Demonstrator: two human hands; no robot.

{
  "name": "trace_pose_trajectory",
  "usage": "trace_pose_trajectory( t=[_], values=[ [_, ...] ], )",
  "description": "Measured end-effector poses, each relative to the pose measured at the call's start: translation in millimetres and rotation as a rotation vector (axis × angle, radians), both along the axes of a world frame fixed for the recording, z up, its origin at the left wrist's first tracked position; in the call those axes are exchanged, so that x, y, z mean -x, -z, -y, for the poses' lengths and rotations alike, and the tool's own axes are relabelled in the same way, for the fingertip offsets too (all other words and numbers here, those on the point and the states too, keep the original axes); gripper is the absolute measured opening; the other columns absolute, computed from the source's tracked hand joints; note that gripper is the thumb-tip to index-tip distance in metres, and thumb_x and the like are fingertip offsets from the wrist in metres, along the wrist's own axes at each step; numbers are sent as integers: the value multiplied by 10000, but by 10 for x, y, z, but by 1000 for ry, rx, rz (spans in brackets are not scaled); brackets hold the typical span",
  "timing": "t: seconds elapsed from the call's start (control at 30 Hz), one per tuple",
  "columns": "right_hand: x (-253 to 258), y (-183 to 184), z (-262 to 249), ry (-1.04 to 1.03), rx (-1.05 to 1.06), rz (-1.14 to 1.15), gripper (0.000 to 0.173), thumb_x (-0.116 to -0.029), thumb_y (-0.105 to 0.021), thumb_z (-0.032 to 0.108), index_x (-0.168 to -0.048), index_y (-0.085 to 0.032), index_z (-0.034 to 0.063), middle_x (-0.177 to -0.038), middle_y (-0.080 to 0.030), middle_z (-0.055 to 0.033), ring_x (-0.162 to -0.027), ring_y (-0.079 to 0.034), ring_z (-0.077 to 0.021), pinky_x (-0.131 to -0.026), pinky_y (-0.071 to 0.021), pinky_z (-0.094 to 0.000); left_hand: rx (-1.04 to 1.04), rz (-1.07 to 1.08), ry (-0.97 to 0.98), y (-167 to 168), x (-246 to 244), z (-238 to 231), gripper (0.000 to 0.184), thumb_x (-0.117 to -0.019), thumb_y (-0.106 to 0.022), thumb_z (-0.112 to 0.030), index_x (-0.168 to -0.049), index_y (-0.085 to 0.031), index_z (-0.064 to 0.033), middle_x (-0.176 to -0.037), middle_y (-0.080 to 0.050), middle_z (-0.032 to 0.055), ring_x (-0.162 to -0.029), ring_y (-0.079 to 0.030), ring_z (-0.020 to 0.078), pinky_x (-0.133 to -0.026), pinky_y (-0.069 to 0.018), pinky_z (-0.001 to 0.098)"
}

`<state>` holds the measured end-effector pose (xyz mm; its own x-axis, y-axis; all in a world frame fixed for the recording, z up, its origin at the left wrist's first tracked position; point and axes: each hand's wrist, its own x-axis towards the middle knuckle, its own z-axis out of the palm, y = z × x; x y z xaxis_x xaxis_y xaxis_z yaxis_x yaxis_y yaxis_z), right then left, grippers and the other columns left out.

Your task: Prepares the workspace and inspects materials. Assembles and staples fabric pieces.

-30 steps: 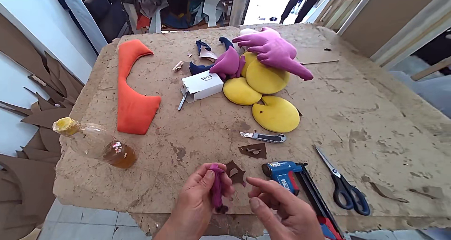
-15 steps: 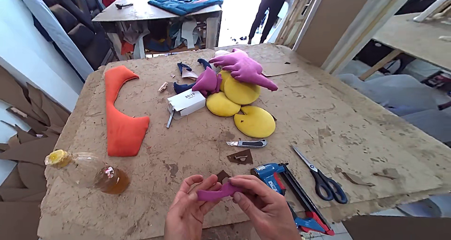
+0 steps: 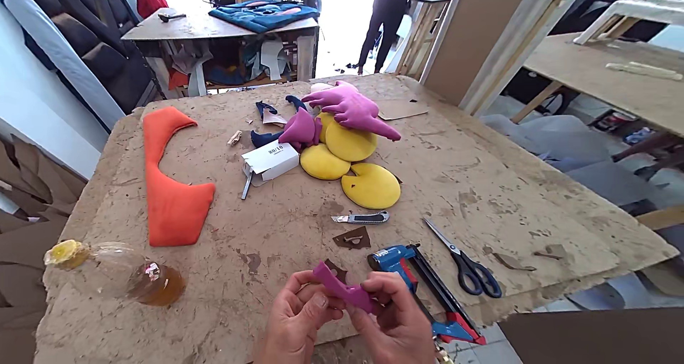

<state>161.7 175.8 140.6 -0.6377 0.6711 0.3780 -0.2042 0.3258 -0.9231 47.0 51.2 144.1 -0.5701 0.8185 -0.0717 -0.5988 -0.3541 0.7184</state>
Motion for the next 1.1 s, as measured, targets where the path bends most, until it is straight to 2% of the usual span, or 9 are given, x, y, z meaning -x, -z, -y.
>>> trace_pose_trajectory(
  t=[0.1,0.2,0.27,0.37,0.43,0.53,0.63,0.73,1.1],
  values=[
    [39,126,185,76,-77,58,379,-787,-859,87,-1032,-570,97,-974,-603,-23,-789,-644,-67,-654,-609,-224,54,-141,-37,47,-15,-54,295,-1016,-620,-116,-1244,-534,51,-1099,-709,170,-1015,-718,240,-935,-592,425],
    [6,151,225,-59,-145,120,375,-819,-872,218,-1025,-590,84,-989,-616,-44,-806,-661,-73,-669,-622,-235,254,-254,-124,-14,-11,-74,202,-1062,-508,-112,-1156,-610,35,-969,-715,126,-871,-720,195,-805,-620,356],
    [-34,173,217,-177,-160,170,362,-889,-806,297,-1091,-650,39,-1035,-646,-85,-836,-688,-103,-693,-638,-272,385,-371,-162,29,43,-24,244,-1087,-436,-139,-1159,-620,4,-894,-709,93,-748,-707,174,-676,-616,320],
    [-79,264,219,-141,-105,256,513,-886,-768,177,-1302,-563,-41,-1120,-641,-127,-869,-704,-141,-721,-647,-310,525,-736,-117,249,159,208,272,-1084,-431,-183,-1140,-665,-56,-842,-667,11,-631,-633,92,-576,-573,268],
    [-119,354,208,-194,-126,325,509,-873,-781,137,-1322,-603,-21,-1175,-642,-145,-905,-704,-158,-730,-649,-325,520,-879,9,433,191,410,272,-1082,-460,-199,-1111,-701,-77,-862,-667,17,-646,-613,82,-596,-560,267],
    [-170,475,335,-279,-185,397,252,-885,-795,146,-1105,-741,38,-1068,-695,-108,-809,-703,-110,-681,-636,-272,493,-854,141,617,107,661,270,-1079,-485,-223,-1127,-681,-44,-862,-674,51,-643,-620,101,-592,-561,292],
    [-176,531,429,-263,-189,418,220,-891,-800,155,-1069,-743,39,-1050,-702,-97,-809,-702,-94,-690,-634,-251,426,-935,240,676,123,818,385,-1050,-566,-359,-1247,-622,-33,-1060,-678,101,-812,-660,130,-708,-588,324],
    [-189,522,412,-227,-164,476,264,-897,-794,160,-1118,-730,30,-1058,-699,-93,-811,-704,-101,-696,-638,-261,426,-1147,124,784,249,771,236,-1022,-610,-234,-1184,-703,-89,-1126,-690,94,-1002,-685,145,-854,-604,322],
    [-761,760,-702,458,-445,835,304,-921,-632,276,-1125,-748,82,-1001,-717,-59,-854,-710,-159,-725,-622,-358,771,-1366,-317,1065,1714,-578,246,-1010,-634,-186,-1215,-718,-77,-1149,-701,132,-1060,-676,295,-923,-562,513]
  ],
)
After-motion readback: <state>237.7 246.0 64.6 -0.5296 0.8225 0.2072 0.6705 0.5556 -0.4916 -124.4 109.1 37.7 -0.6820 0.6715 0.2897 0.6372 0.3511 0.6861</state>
